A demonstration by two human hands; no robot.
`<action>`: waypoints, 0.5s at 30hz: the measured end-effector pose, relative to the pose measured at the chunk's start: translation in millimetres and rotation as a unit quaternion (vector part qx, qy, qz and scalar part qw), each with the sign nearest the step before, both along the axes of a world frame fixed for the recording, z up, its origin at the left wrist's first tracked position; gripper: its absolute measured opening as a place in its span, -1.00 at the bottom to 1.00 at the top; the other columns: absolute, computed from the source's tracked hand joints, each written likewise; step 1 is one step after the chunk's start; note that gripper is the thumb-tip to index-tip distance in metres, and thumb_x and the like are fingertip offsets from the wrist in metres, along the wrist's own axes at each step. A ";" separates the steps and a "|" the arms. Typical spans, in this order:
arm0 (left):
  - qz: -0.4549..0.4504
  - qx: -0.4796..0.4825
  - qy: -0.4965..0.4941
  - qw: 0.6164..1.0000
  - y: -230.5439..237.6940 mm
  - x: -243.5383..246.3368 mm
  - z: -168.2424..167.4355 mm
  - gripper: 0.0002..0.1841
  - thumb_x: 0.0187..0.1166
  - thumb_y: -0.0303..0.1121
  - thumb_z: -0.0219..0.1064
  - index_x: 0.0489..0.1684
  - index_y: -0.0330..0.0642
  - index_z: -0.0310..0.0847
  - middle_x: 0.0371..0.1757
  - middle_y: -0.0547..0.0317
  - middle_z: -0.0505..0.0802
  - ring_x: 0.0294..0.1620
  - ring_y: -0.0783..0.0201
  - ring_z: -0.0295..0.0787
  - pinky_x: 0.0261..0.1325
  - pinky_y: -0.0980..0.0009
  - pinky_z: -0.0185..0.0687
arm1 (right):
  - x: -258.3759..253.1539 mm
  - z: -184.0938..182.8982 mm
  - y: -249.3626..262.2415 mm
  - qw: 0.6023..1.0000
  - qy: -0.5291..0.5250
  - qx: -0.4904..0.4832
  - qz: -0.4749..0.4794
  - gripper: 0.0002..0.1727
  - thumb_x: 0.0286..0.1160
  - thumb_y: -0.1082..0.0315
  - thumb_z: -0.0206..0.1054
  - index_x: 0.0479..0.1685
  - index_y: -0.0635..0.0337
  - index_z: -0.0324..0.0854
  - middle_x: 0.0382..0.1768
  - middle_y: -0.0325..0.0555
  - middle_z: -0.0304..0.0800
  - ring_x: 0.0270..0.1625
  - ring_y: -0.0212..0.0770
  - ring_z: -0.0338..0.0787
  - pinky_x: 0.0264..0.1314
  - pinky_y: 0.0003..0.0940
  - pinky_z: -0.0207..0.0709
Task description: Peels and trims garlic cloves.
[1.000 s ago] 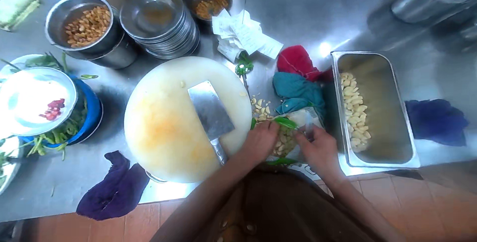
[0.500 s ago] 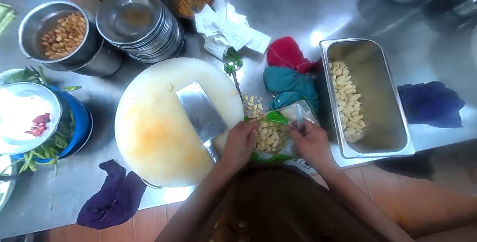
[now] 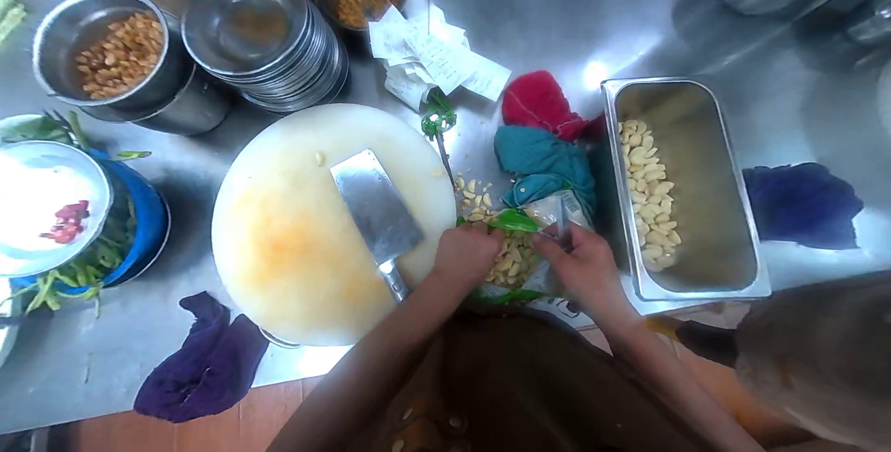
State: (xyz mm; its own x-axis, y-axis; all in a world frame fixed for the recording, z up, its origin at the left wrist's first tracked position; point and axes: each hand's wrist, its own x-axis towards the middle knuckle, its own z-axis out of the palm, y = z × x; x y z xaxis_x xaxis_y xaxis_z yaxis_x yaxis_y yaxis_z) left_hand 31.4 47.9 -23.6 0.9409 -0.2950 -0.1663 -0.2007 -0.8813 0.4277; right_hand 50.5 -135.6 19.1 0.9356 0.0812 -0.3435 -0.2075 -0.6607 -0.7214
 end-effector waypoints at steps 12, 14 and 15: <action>0.024 -0.042 -0.067 0.997 11.8 -7.9 -4.6 -0.73 0.57 -0.50 0.34 0.18 -0.16 0.76 -0.37 -0.09 0.83 -0.43 -0.09 0.84 -0.48 0.00 0.72 | 18.6 5.0 9.5 0.998 0.039 -0.054 0.020 -0.78 0.63 0.23 0.40 -0.34 0.16 0.68 -0.62 -0.17 0.59 -0.60 -0.23 0.55 -0.53 -0.20 0.43; 0.017 -0.022 -0.053 0.998 6.7 -5.5 -7.8 -0.62 0.55 -0.53 0.33 0.33 -0.05 0.74 -0.36 -0.12 0.84 -0.41 -0.12 0.86 -0.46 -0.01 0.72 | 21.3 6.2 13.6 0.996 0.034 -0.075 0.039 -0.76 0.63 0.25 0.41 -0.39 0.16 0.65 -0.62 -0.17 0.55 -0.58 -0.23 0.54 -0.51 -0.20 0.42; 0.016 -0.013 -0.034 0.999 5.3 -3.1 -5.2 -0.57 0.57 -0.53 0.31 0.41 -0.02 0.69 -0.35 -0.13 0.85 -0.39 -0.14 0.86 -0.43 -0.02 0.72 | 22.1 6.8 15.2 0.995 0.036 -0.082 0.042 -0.75 0.64 0.25 0.40 -0.40 0.16 0.64 -0.63 -0.16 0.54 -0.58 -0.23 0.53 -0.50 -0.20 0.41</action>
State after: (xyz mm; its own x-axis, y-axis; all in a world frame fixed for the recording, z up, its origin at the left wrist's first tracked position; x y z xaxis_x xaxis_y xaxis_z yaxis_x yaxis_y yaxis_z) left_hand 28.4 53.2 -28.8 0.9590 -0.2674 -0.0944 -0.2012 -0.8762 0.4378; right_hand 72.6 -120.4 25.9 0.9002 0.0963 -0.4246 -0.1933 -0.7855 -0.5879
